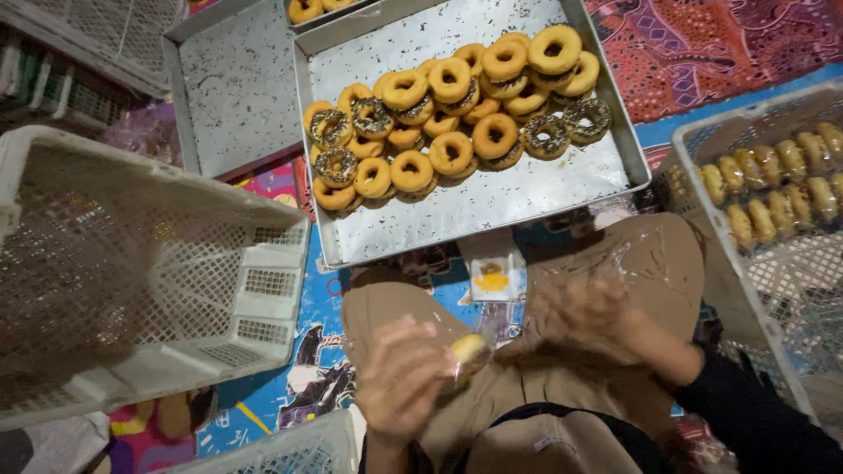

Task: The person sits on the floor and repeatedly picks donuts from a metal tray, places them into small clear plastic bags, and sets the packaged donuts into a white plastic crate. The process continues with donuts of different toppings.

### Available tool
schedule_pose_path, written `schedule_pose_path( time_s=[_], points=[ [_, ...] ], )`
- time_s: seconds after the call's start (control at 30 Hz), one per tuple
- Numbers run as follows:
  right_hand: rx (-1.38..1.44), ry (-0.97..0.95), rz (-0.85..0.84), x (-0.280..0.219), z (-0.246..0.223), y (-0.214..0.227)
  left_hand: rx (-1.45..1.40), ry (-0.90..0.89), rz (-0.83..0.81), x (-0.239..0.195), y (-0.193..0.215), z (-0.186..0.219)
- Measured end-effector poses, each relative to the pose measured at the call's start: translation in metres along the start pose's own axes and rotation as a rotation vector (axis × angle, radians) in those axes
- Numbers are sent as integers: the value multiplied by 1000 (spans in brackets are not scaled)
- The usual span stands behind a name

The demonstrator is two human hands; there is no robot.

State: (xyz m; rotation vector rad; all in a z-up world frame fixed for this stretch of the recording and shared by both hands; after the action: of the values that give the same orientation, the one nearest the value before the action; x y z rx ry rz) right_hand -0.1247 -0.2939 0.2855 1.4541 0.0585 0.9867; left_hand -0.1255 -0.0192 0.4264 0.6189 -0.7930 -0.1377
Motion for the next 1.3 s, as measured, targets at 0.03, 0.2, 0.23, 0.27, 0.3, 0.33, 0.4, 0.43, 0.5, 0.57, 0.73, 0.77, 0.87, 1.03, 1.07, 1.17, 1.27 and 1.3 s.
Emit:
schedule_pose_path(
  time_s=[0.03, 0.2, 0.23, 0.27, 0.3, 0.33, 0.4, 0.43, 0.5, 0.57, 0.73, 0.77, 0.87, 1.03, 1.07, 1.17, 1.27, 1.3],
  points=[
    [-39, -170, -228, -3, 22, -14, -100, 150, 33, -2, -3, -9],
    [1115, -531, -1101, 3, 22, -49, -373, 825, 98, -27, -40, -61],
    [1403, -614, -856, 13, 9, -48, -256, 887, 37, -30, -51, -73],
    [1505, -489, -552, 31, -6, -54, -139, 947, -25, -36, -61, -85],
    [1580, -358, -245, 47, -19, -63, -132, 950, 20, -41, -67, -96],
    [1568, -441, -23, 53, -33, -77, -124, 953, 65, -48, -74, -108],
    [1533, -721, 250, 60, -63, -120, 45, 850, 157, -65, -76, -128],
    [1516, -928, 286, 55, -81, -144, 199, 751, 196, -80, -72, -131],
    [1699, -1187, 264, 37, -130, -187, 373, 713, 197, -115, -71, -142],
    [1613, -1347, -42, 4, -176, -215, 415, 836, 127, -153, -74, -158],
    [1639, -1330, -696, -49, -127, -287, 66, 1105, 183, -212, -85, -207],
    [1147, -968, -183, -41, -80, -292, -86, 1069, 241, -212, -91, -220],
    [335, -749, -488, -51, -21, -316, 306, 982, 133, -186, -135, -267],
    [307, -528, -194, -32, -15, -338, 714, 607, -79, -145, -219, -303],
    [348, -578, -166, -28, -14, -341, 774, 406, 54, -138, -225, -297],
    [479, -547, -564, -24, -24, -341, 745, 411, -90, -133, -236, -285],
    [538, -328, -746, -29, -44, -288, 86, 670, -144, -121, -245, -263],
    [494, -251, -527, -30, -50, -255, -149, 785, -258, -115, -255, -251]
  ],
)
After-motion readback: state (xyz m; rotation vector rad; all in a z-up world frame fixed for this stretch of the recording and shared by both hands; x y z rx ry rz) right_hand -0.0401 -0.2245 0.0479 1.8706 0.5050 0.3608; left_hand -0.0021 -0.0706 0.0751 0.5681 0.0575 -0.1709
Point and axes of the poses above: each hand's wrist, its own x-axis towards the middle knuckle, its own y-axis out of the back of the hand, z = x × y, the point moved 3 cm from there along x, towards the middle knuckle, and after that the axes turned 9 degrees about x, right-handed, at the moved point
